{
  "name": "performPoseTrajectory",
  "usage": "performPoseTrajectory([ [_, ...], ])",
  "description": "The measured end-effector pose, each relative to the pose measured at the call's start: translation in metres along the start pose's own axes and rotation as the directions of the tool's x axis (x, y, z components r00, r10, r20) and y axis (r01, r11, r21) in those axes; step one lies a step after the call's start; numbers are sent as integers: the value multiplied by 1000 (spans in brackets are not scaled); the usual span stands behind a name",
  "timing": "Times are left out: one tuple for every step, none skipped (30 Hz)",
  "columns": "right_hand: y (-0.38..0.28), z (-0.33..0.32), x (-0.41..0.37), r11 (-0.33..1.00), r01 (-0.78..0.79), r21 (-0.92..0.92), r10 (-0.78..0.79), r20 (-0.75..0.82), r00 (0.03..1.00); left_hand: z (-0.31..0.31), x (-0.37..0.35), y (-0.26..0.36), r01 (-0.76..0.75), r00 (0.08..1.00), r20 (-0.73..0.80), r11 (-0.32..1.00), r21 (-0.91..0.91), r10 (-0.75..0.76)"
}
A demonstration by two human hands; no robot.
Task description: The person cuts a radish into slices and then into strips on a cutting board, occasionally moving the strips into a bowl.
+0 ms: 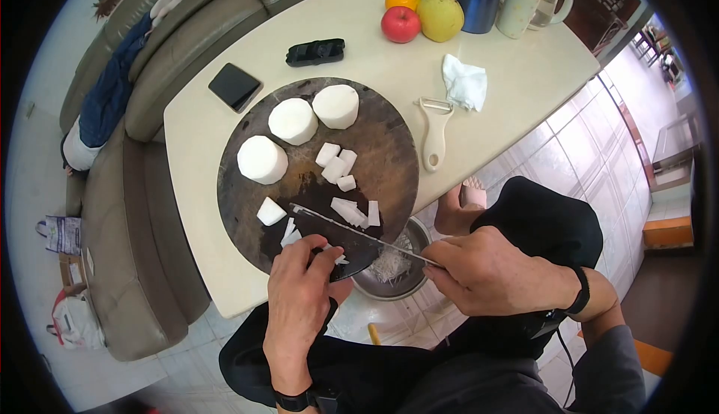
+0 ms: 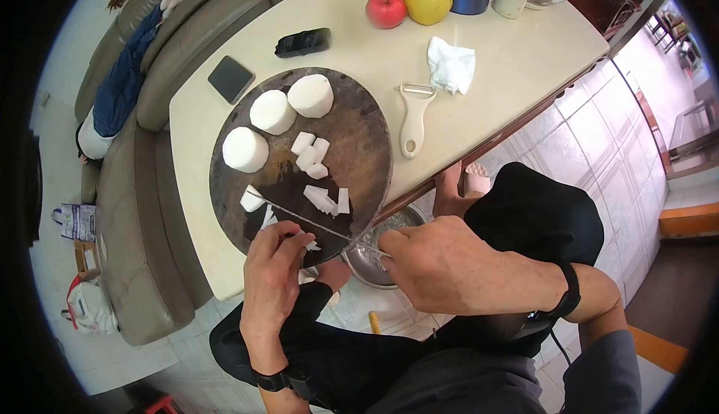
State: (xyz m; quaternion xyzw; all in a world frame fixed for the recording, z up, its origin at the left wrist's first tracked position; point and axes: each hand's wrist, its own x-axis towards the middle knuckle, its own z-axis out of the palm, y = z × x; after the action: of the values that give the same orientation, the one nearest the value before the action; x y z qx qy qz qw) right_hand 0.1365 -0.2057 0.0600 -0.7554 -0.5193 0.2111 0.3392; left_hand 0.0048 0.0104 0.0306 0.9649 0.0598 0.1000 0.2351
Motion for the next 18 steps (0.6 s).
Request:
performPoseTrajectory([
  [0,0,0,1000,-3,3,3,5,1000,0,1,0,8,1000,-7,1000,5,-8],
  [1,0,-1,1000,-4,3,4,5,1000,0,2,1,16,1000,-13,1000,9,-16],
  [1,0,-1,1000,2,-8,-2,3,1000,0,3,1,15,1000,-13,1000,10,-15],
  [2,0,-1,1000,7,-18,-7,2,1000,1,3,0,11,1000,-11,999,33,-10],
  [2,0,-2,1000,6,-18,-6,1,1000,2,3,-1,6,1000,-9,998,56,-5],
  [3,1,-2,1000,-2,-28,2,-4,1000,4,2,-3,6,1000,-9,998,56,-5],
  [3,1,-2,999,-10,-39,10,-9,1000,5,1,-7,-8,1000,-1,997,83,8],
  [3,1,-3,999,-11,-38,10,-9,1000,5,0,-9,-22,1000,8,994,110,21],
  [3,1,-3,999,-13,-43,13,-6,1000,6,1,-7,-21,1000,8,994,111,21],
  [4,1,-3,999,-16,-49,16,-3,1000,7,3,-4,-14,999,-48,993,113,19],
  [4,1,-3,999,-16,-47,15,-3,1000,7,4,-3,-6,994,-105,993,116,18],
  [4,1,-4,998,-10,-56,9,-8,1000,8,3,-4,-5,994,-105,993,116,18],
  [4,1,-4,998,-4,-64,3,-13,1000,10,3,-6,-5,988,-154,994,110,22],
  [4,1,-4,998,-3,-63,2,-13,1000,11,3,-8,-6,979,-203,995,104,27],
  [4,1,-4,998,9,-69,-10,-15,1000,9,2,-8,-8,979,-201,995,104,29],
  [4,0,-4,997,19,-75,-20,-17,1000,8,0,-8,-11,974,-227,997,76,28],
  [4,0,-5,997,15,-76,-17,-19,1000,7,-2,-7,-14,967,-253,999,47,25],
  [5,0,-5,996,19,-87,-21,-23,1000,7,-5,-6,-16,967,-252,999,46,27],
])
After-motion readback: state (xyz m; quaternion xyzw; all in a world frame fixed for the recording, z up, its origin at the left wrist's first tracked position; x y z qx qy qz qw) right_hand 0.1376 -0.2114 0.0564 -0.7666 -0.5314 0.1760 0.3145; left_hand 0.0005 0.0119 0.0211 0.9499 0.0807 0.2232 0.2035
